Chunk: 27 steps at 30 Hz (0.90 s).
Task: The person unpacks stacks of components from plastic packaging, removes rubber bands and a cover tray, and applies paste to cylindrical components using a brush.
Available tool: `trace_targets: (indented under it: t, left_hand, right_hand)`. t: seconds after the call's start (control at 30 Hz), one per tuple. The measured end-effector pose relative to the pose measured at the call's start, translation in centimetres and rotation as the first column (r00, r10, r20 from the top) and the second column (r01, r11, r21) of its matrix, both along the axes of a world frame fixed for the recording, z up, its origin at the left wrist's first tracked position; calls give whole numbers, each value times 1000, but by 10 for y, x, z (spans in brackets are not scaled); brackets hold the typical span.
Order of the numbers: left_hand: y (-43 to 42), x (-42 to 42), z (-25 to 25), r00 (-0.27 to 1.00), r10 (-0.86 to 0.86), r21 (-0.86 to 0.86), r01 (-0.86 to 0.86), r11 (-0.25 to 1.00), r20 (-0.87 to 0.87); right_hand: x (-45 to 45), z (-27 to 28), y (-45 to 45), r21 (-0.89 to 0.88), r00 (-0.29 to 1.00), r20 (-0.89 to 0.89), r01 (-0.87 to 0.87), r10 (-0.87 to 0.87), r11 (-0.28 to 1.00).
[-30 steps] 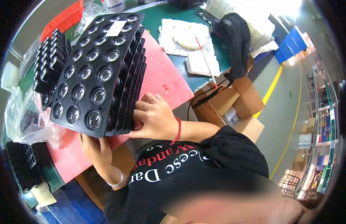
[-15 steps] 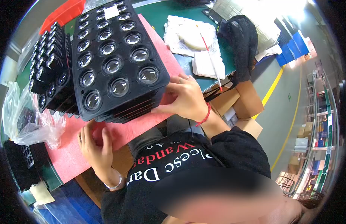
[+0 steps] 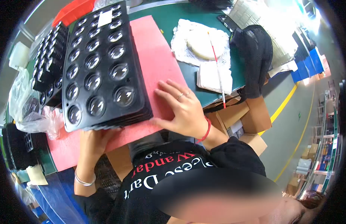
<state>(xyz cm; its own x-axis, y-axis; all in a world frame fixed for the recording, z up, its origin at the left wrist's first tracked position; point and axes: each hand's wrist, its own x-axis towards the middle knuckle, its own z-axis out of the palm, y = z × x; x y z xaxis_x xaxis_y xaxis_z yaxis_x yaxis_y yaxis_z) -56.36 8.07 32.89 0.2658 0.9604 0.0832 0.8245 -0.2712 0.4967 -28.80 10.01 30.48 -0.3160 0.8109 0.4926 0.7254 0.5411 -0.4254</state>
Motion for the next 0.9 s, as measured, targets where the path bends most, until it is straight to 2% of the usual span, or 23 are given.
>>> trace_targets:
  t: [0.07,0.1,0.17,0.2,0.3,0.37,0.4,0.43,0.5,0.53,0.6,0.63,0.73,0.8,0.83,0.9]
  left_hand:
    - [2,-1,1,998,-69,-32,69,997,16]
    - [-1,7,5,999,-37,62,38,997,-23]
    - [-1,-1,-4,1000,18,-133,-14,991,24]
    - [-3,0,-3,999,8,-57,-11,998,-49]
    - [-2,-1,-8,995,-3,-7,3,1000,-100]
    - [-1,3,-12,993,13,36,-9,999,-114]
    - [-1,4,-12,992,28,80,-18,997,-127]
    - [0,4,-10,995,-6,49,11,999,-98]
    - [2,13,-3,995,55,18,-54,998,-88]
    - [4,13,-4,987,19,73,-7,997,-157]
    - [10,15,-3,982,-38,41,46,998,-186]
    - [12,15,-4,981,-4,-23,-1,1000,-194]
    - [19,26,-4,979,-5,129,32,991,-206]
    - [24,39,8,975,93,-49,-105,993,-200]
    - [28,34,2,959,82,-82,-107,991,-271]
    - [35,42,-7,963,68,257,1,966,-260]
  right_hand:
    - [4,0,1,3,999,15,-31,31,1000]
    - [4,-1,2,4,999,12,-38,38,999]
    - [5,0,2,9,999,18,-43,43,999]
    - [5,0,2,-4,999,14,-35,35,999]
    - [3,-1,2,-9,1000,-14,-23,23,1000]
    - [2,-2,0,-36,990,-138,-4,-1,999]
    - [3,-3,0,-23,990,-141,-3,0,1000]
    - [4,-3,0,-28,989,-146,-11,7,1000]
    - [5,-5,0,-24,988,-155,-18,14,1000]
    - [6,-5,0,-27,987,-158,-21,16,999]
    - [6,-6,1,17,991,-135,-22,24,1000]
    - [6,-6,1,16,990,-139,-25,27,1000]
    - [7,-8,1,41,987,-157,-23,30,999]
    - [8,-10,1,73,985,-167,-26,38,997]
    - [8,-10,1,75,985,-168,-28,40,997]
    - [9,-9,1,75,980,-196,-28,43,997]
